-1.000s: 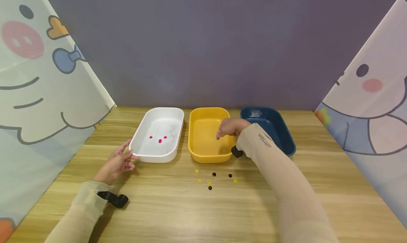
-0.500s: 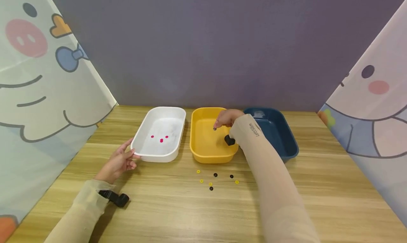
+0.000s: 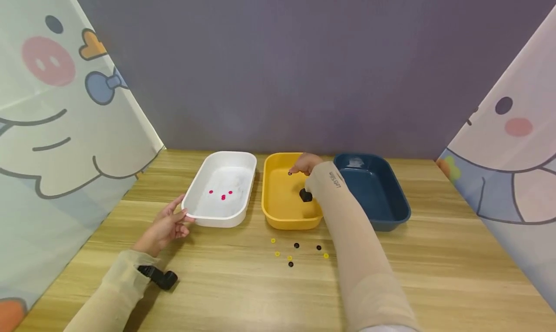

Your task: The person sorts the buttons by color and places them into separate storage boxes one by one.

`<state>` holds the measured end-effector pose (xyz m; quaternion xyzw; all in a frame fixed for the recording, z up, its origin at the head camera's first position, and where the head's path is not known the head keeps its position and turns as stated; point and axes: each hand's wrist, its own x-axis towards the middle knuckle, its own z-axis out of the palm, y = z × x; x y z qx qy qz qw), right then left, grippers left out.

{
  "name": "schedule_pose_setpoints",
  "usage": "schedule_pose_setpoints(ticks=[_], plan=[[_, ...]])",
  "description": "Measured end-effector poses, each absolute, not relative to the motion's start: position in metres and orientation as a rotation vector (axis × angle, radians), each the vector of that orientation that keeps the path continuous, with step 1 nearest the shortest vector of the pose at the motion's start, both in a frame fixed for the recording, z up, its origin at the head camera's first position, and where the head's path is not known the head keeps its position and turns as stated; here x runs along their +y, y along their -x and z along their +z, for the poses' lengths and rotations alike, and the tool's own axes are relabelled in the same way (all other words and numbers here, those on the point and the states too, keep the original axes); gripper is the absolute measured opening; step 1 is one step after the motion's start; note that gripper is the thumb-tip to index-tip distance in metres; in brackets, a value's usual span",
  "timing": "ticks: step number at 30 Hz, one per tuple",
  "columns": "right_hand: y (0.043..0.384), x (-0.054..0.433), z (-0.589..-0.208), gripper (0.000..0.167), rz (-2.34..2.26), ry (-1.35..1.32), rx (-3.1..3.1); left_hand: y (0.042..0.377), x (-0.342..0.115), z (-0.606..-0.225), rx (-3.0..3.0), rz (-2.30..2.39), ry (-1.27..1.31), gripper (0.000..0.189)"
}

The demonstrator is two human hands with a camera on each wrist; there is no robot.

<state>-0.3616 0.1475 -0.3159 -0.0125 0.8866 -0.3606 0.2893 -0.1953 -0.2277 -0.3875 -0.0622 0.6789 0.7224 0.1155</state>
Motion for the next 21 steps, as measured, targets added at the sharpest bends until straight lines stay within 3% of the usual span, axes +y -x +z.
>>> schedule_pose_setpoints(ticks=[12, 16, 21], plan=[[0.371, 0.139, -0.343, 0.030, -0.947, 0.017, 2.399, 0.199, -0.224, -0.388, 1.978, 2.111, 0.187, 0.062], [0.370, 0.128, -0.353, 0.021, -0.886, 0.046, 2.427, 0.194, -0.232, -0.388, 1.982, 2.107, 0.177, 0.062], [0.372, 0.128, -0.360, 0.046, -0.818, 0.074, 2.484, 0.195, -0.231, -0.386, 1.984, 2.100, 0.161, 0.061]])
